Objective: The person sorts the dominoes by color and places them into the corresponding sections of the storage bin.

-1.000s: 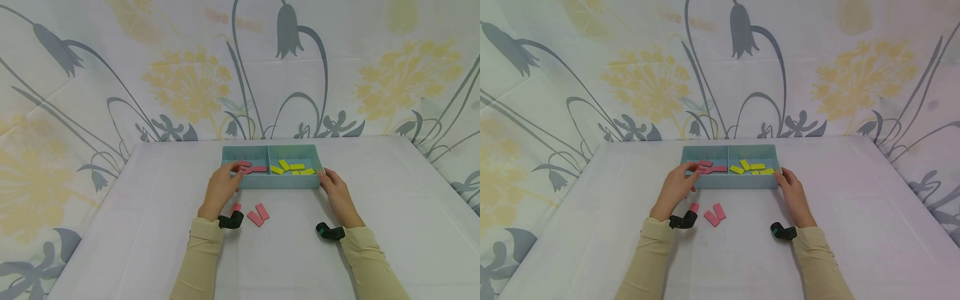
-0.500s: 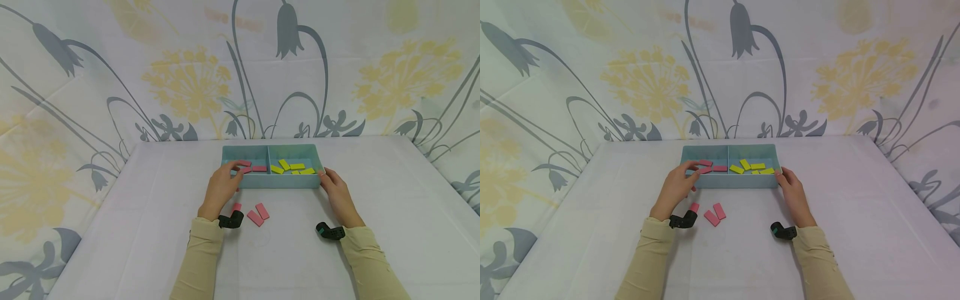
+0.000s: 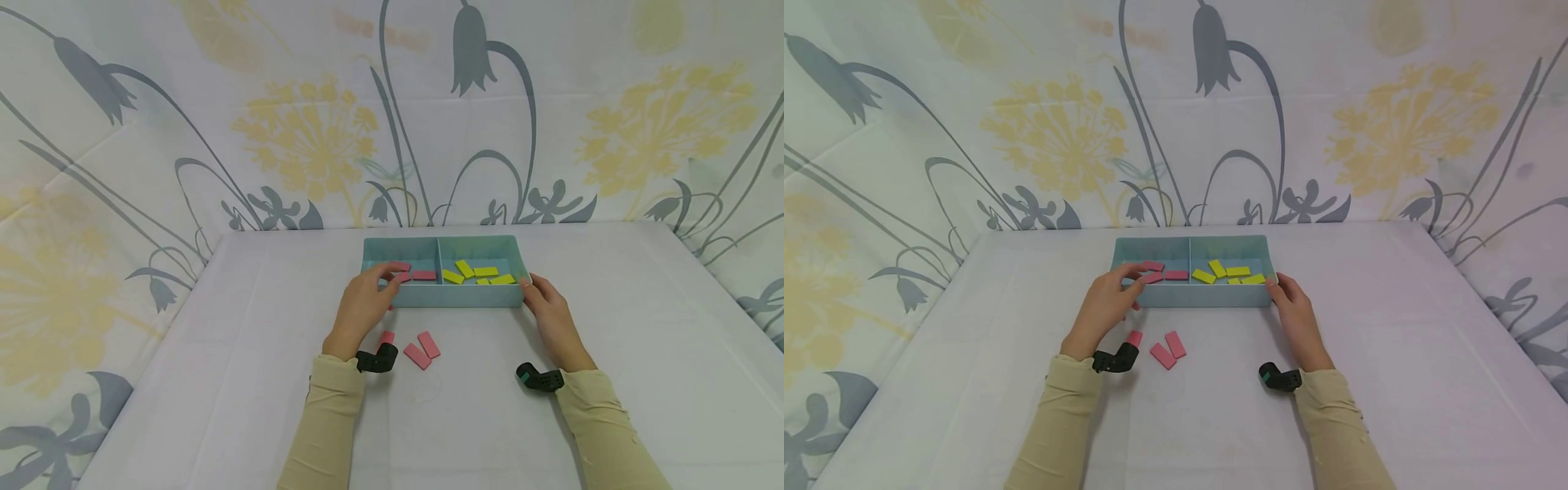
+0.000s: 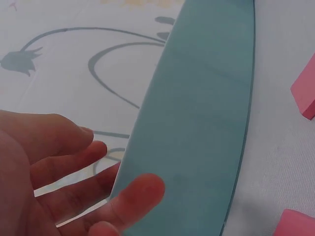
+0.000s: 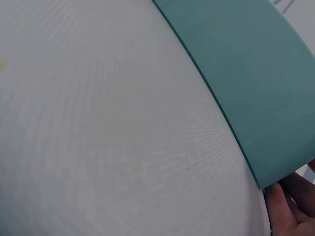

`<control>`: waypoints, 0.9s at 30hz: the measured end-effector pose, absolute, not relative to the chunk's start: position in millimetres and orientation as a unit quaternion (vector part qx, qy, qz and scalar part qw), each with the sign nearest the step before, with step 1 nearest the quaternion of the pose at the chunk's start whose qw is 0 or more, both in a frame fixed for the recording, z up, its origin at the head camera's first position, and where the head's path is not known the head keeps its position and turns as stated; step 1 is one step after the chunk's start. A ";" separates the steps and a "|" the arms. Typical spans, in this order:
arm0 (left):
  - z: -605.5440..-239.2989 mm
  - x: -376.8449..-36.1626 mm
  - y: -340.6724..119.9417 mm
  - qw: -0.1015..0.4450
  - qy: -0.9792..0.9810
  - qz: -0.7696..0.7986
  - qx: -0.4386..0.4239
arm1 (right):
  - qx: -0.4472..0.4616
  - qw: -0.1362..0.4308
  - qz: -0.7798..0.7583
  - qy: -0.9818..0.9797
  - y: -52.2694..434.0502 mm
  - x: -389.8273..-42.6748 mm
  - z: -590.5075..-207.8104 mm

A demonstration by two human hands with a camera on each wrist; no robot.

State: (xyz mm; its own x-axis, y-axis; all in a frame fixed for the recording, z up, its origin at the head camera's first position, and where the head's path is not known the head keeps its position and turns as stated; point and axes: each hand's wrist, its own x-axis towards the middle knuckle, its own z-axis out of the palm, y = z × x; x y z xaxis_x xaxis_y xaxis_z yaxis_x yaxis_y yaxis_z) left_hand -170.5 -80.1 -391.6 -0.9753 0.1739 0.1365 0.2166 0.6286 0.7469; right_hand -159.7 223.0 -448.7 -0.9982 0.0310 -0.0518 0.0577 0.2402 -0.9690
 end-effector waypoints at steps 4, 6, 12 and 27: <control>-391.0 -170.9 -79.5 0.039 -0.895 -0.429 -0.119 | 0.031 0.013 -0.615 0.788 222.9 -159.6 -448.7; -390.9 -171.6 -78.8 0.043 -0.892 -0.434 -0.121 | 0.030 0.012 -0.613 0.790 223.4 -159.8 -449.2; -389.6 -171.9 -77.1 0.046 -0.889 -0.436 -0.132 | 0.030 0.012 -0.614 0.788 224.9 -160.8 -451.8; -385.6 -170.6 -76.2 0.016 -0.890 -0.426 -0.162 | 0.032 0.012 -0.611 0.791 224.5 -159.9 -449.9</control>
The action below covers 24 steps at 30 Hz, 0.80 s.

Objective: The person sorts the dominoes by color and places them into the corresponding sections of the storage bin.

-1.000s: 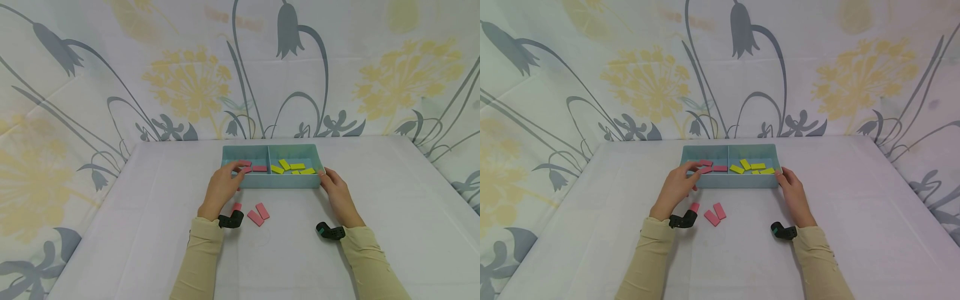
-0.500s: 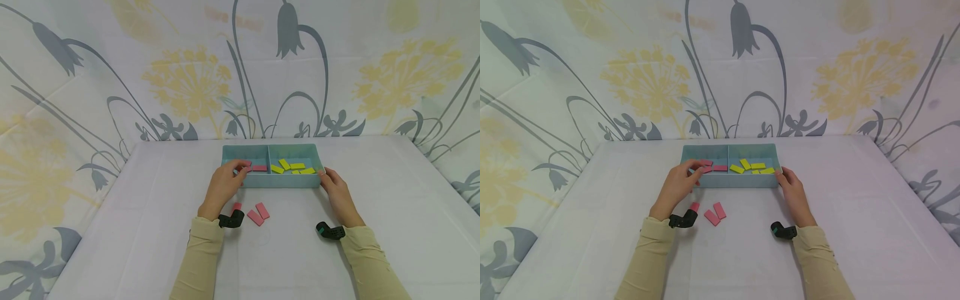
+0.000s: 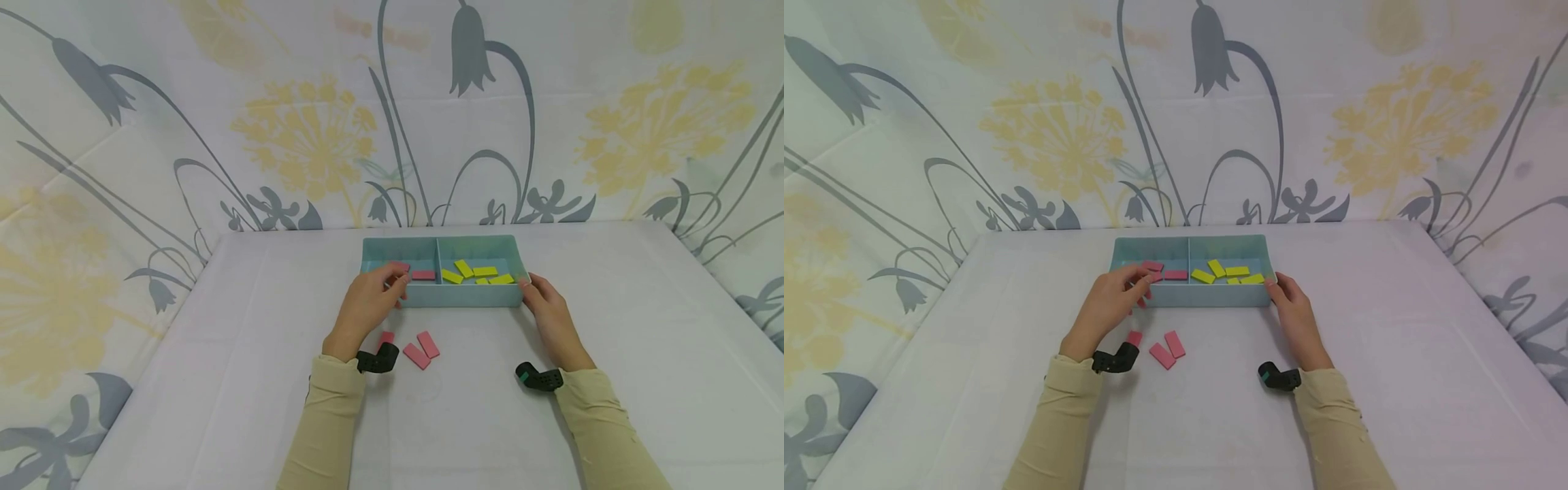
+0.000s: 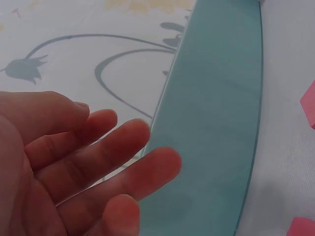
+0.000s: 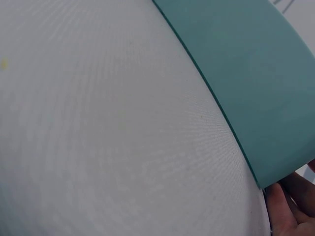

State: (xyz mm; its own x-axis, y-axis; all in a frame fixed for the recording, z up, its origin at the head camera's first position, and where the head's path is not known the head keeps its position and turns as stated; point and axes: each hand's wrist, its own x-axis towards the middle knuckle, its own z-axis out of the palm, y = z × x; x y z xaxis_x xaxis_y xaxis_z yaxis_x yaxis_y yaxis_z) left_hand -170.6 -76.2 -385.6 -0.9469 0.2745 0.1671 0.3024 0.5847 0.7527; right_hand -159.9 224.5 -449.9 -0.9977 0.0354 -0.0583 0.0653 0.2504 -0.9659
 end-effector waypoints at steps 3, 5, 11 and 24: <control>-383.8 -169.2 -75.4 0.000 -0.895 -0.415 -0.163 | 0.034 0.011 -0.610 0.791 224.3 -159.9 -449.8; -382.8 -168.0 -74.7 -0.016 -0.898 -0.407 -0.164 | 0.034 0.011 -0.612 0.790 224.2 -159.9 -450.2; -382.5 -165.5 -72.7 -0.055 -0.909 -0.377 -0.170 | 0.030 0.011 -0.616 0.787 224.0 -159.4 -451.5; -384.7 -165.7 -72.3 -0.129 -0.921 -0.325 -0.174 | 0.034 0.008 -0.617 0.787 223.3 -159.6 -449.5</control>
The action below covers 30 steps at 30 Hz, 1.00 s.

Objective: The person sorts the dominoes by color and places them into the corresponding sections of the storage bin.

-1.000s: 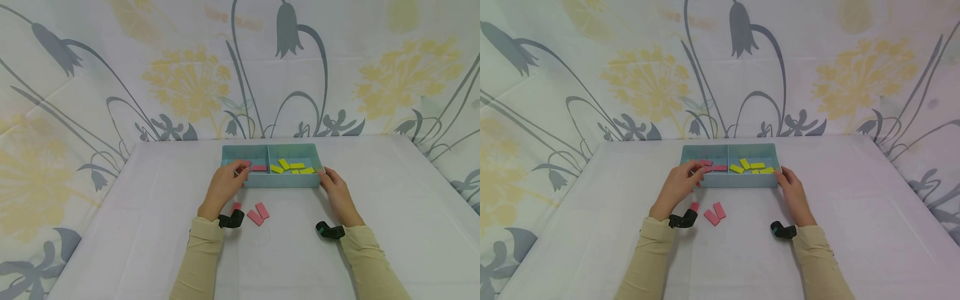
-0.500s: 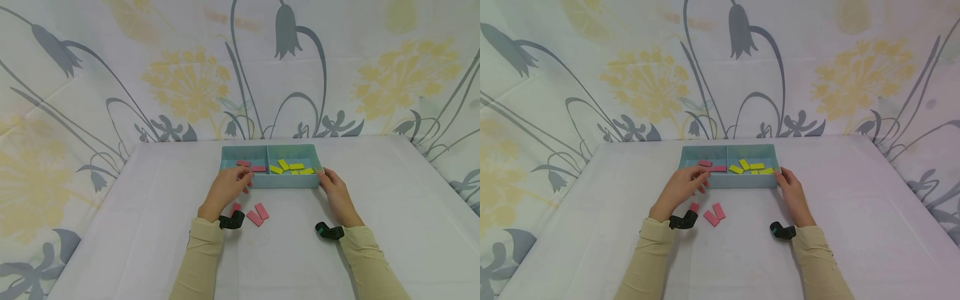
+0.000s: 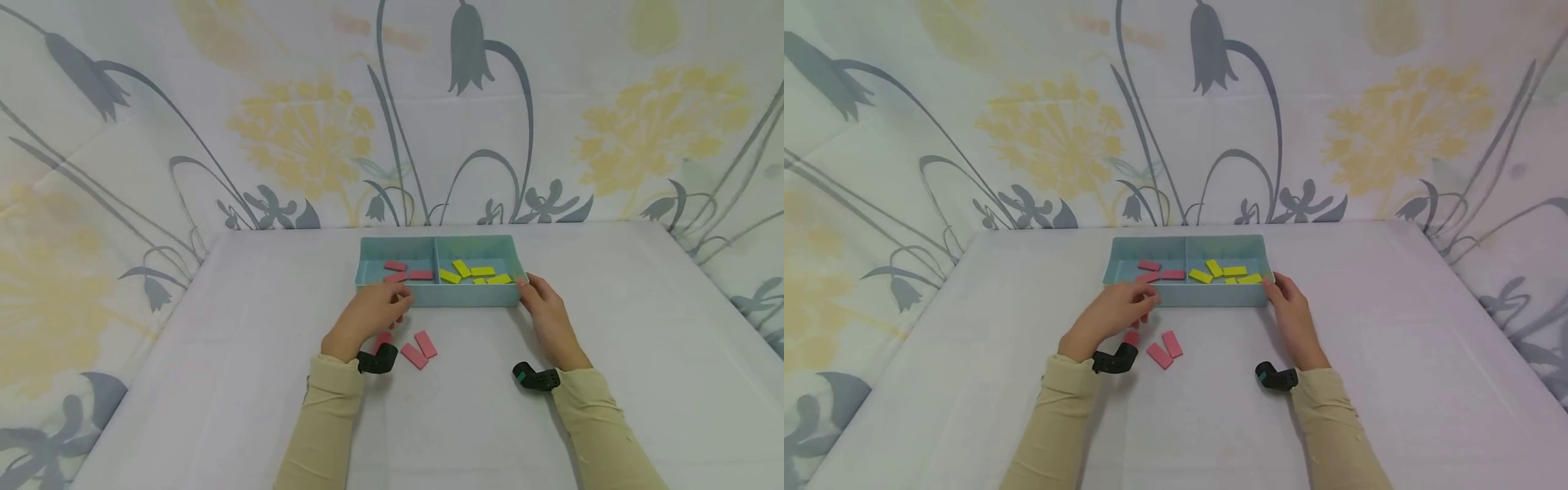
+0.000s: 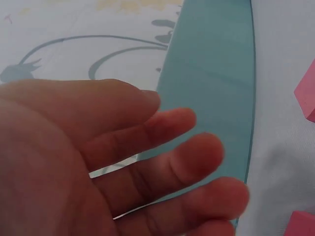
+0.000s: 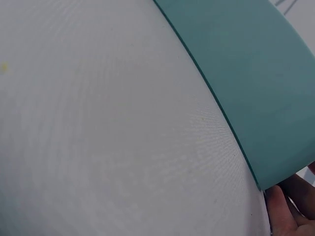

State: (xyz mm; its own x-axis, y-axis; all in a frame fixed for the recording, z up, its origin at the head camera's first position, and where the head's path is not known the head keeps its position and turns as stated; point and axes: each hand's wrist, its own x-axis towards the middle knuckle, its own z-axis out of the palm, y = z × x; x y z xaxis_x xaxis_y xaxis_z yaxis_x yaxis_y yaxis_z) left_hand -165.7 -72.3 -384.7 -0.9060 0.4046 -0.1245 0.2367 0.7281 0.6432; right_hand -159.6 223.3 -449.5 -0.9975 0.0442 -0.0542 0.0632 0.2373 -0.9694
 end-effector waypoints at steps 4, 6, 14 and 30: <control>-386.0 -165.2 -70.8 0.145 0.922 0.311 0.177 | 0.043 0.014 -0.615 0.787 224.5 -160.5 -447.5; -385.3 -164.4 -69.6 0.145 0.925 0.305 0.173 | 0.038 0.015 -0.617 0.786 224.4 -161.4 -447.3; -386.1 -163.9 -66.0 0.150 0.931 0.286 0.170 | 0.036 0.019 -0.619 0.784 224.5 -164.6 -447.7; -394.3 -162.9 -63.2 0.176 0.941 0.230 0.175 | 0.038 0.023 -0.605 0.795 223.0 -160.0 -447.0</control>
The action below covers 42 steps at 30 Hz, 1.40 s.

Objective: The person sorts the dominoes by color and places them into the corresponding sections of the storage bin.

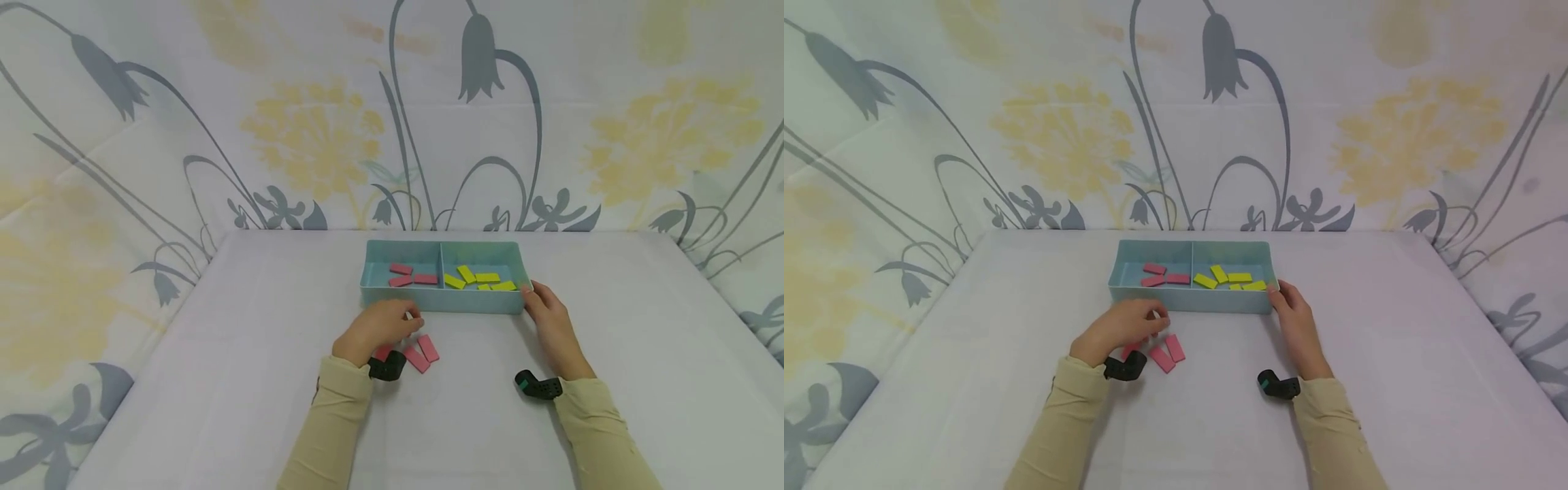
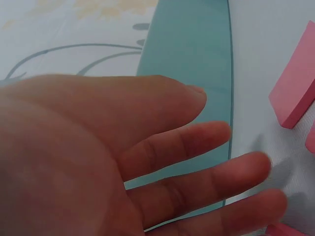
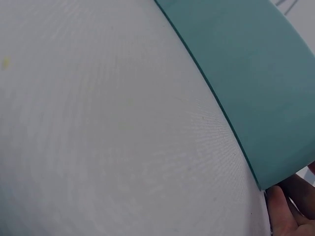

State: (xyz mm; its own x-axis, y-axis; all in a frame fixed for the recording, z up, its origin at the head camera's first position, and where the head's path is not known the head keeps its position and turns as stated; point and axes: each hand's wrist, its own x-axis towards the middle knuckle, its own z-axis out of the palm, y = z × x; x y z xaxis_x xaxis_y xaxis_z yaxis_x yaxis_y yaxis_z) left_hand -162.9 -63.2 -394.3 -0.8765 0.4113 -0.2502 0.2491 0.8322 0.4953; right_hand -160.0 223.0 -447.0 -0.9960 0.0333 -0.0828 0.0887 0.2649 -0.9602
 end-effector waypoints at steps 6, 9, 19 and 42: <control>-395.1 -160.6 -62.9 0.170 0.944 0.224 0.176 | 0.028 0.018 -0.617 0.787 223.8 -157.5 -447.9; -395.2 -160.7 -61.7 0.180 0.941 0.226 0.177 | 0.024 0.013 -0.618 0.786 223.9 -157.7 -448.1; -396.6 -157.8 -53.2 0.209 0.938 0.213 0.177 | 0.023 0.012 -0.612 0.790 222.5 -161.1 -449.4; -399.8 -153.4 -37.7 0.187 0.951 0.166 0.180 | 0.027 0.015 -0.601 0.799 224.8 -159.8 -449.0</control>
